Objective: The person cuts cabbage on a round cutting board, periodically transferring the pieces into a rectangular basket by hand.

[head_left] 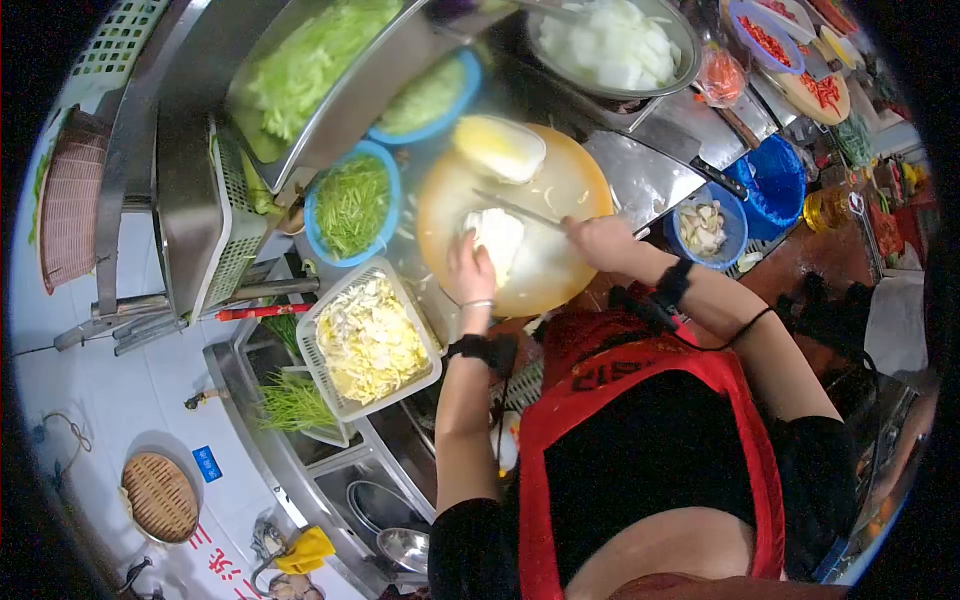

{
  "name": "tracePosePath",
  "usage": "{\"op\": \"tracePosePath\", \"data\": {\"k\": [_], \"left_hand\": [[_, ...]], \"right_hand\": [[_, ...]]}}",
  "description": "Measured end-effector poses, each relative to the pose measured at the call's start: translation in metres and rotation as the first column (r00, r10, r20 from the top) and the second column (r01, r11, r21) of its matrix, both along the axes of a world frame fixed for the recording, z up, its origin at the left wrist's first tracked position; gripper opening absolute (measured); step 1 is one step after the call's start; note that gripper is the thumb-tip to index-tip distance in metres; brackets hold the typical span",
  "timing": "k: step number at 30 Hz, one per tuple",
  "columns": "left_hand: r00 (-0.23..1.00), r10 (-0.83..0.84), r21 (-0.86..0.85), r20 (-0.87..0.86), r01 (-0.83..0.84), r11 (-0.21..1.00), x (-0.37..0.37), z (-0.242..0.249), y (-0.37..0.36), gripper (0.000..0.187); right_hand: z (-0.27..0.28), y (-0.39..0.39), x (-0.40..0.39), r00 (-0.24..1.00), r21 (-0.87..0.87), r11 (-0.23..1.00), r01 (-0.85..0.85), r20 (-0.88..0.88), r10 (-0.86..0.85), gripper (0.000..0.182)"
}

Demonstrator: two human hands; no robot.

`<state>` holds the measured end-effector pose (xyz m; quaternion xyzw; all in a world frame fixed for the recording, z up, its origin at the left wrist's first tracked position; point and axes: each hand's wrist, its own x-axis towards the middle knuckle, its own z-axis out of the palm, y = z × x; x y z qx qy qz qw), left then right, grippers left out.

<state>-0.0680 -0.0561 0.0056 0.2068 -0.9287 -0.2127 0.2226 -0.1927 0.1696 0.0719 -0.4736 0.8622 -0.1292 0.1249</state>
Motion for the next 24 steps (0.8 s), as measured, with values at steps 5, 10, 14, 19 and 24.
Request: {"op": "tracePosePath", "data": {"k": [5, 10, 14, 19, 24], "left_hand": [[1.000, 0.014, -0.046, -0.006, -0.014, 0.999, 0.011, 0.014, 0.032, 0.054], [0.996, 0.055, 0.040, -0.063, -0.053, 0.998, 0.017, 0.015, 0.038, 0.046], [0.998, 0.058, -0.022, -0.027, -0.059, 0.998, 0.017, 0.014, 0.037, 0.037], [0.997, 0.025, -0.064, -0.078, -0.030, 0.997, 0.013, 0.002, 0.033, 0.038], [0.967, -0.048, -0.225, -0.249, -0.010, 0.974, 0.020, -0.006, 0.031, 0.037]], "right_hand": [[-0.004, -0.019, 0.009, 0.996, 0.050, 0.997, -0.065, -0.059, 0.068, 0.018], [0.050, -0.016, 0.001, 0.995, 0.190, 0.980, -0.065, 0.089, 0.049, 0.031], [-0.008, -0.045, 0.007, 0.992, 0.062, 0.993, -0.105, -0.067, 0.109, 0.018], [0.007, -0.050, -0.003, 0.980, 0.171, 0.977, -0.125, -0.134, 0.149, 0.025], [-0.034, -0.065, 0.014, 0.996, 0.195, 0.980, -0.048, 0.079, 0.033, 0.022]]}}
